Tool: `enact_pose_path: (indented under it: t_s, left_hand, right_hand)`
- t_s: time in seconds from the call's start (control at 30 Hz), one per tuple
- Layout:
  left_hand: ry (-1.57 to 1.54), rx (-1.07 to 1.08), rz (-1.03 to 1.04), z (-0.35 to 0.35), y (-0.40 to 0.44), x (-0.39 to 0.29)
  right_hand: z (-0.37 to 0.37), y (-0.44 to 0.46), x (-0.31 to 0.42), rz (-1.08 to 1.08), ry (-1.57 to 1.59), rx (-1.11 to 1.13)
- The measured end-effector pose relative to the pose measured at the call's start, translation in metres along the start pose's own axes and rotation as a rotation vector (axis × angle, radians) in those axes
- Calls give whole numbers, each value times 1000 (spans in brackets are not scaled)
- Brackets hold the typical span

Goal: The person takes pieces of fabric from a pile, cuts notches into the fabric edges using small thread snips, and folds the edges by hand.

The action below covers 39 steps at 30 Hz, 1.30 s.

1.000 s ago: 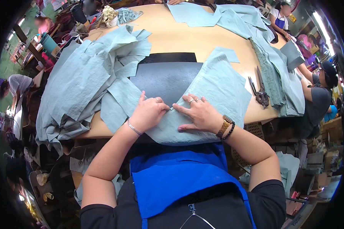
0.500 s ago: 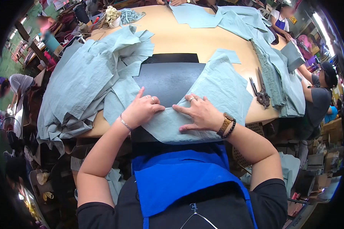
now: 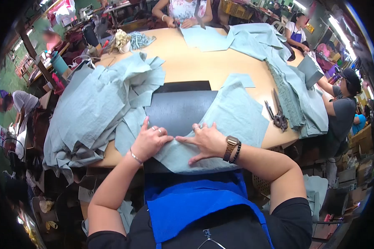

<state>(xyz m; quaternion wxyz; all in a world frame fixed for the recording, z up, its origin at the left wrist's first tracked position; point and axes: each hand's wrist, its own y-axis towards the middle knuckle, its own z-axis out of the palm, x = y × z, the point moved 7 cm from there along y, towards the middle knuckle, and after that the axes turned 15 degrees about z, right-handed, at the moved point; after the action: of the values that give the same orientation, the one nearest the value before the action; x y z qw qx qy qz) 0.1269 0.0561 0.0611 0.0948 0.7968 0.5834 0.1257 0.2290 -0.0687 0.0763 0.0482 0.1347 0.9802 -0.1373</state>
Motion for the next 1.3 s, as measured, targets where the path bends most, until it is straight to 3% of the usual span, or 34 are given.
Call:
enact_pose_path:
  t_s: [0.13, 0.17, 0.27, 0.33, 0.43, 0.47, 0.53, 0.6, 0.63, 0.67, 0.7, 0.73, 0.77, 0.8, 0.83, 0.87, 0.9, 0.93, 0.97, 1.03, 1.07, 1.13, 1.17, 1.2, 1.27, 1.3]
  left_hand:
    - [115, -101, -58, -26, -1, -17]
    - [-5, -149, -99, -37, -2, -24]
    - [-491, -206, -259, -47, -29, -54]
    - [-1068, 77, -406, -14, -56, -87]
    - [-1595, 268, -856, 44, -101, -119]
    - [-1641, 113, -1108, 73, -124, -116]
    - [-1673, -5, -1314, 68, -121, -107]
    - [-1754, -234, -1319, 65, -105, -116]
    - [-1845, -348, -1221, 80, -107, -119]
    - [-1816, -275, -1160, 106, -122, -119]
    - [-1790, -198, -1097, 123, -133, -120]
    - [-1681, -319, -1199, 81, -128, -116]
    - [-1563, -437, -1288, 36, -122, -110]
    - [-1512, -550, -1247, 20, -139, -100]
    - [-1428, -789, -1238, -9, -152, -88]
    - [-1233, -855, -1196, -12, -206, -71]
    - [-1324, -1131, -1284, -41, -223, -60]
    - [-1173, -1344, -1353, -77, -246, -51]
    - [-1041, -1552, -1429, -103, -286, -44]
    - [-896, -1668, -1332, -153, -389, -38]
    - [-682, -1760, -1399, -177, -456, -47]
    - [-281, -1921, -1483, -239, -566, -83]
    - [-103, -1993, -1501, -264, -609, -110]
    - [347, -1880, -1579, -301, -586, -138]
    - [761, -1684, -1612, -354, -582, -180]
    - [741, -1649, -1605, -384, -637, -199]
  right_hand:
    - [12, -2, -33, -83, 169, -19]
    - [14, -8, -45, -81, 224, -114]
    - [33, -21, -64, -24, 330, -325]
    - [43, -28, -59, 70, 283, -387]
    - [40, -20, -41, 137, 650, -343]
    - [32, -18, -28, 46, 829, -305]
    - [3, -17, 0, -139, 1179, -218]
    - [-42, -36, 41, -355, 1325, 20]
    - [-76, -54, 58, -497, 1277, 95]
    - [-110, -74, 74, -764, 1338, 32]
    - [-129, -94, 87, -983, 1170, -10]
    - [-157, -115, 92, -1243, 1230, 4]
    - [-170, -135, 92, -1299, 1256, -123]
    - [-181, -143, 91, -1375, 1236, 67]
    - [-190, -149, 91, -1257, 1502, -222]
    - [-191, -157, 89, -1059, 1723, -532]
    - [-192, -158, 87, -984, 1704, -658]
    - [-192, -160, 84, -897, 1683, -779]
    - [-202, -161, 74, -806, 1688, -769]
    - [-207, -156, 53, -1118, 1400, -681]
    - [-203, -149, 41, -1193, 1283, -659]
    - [-184, -132, 15, -1134, 1225, -723]
    - [-163, -113, 2, -961, 1266, -781]
    - [-142, -90, -11, -783, 1294, -804]
    - [-95, -41, -33, -420, 1257, -719]
    - [-69, -17, -42, -251, 1287, -625]
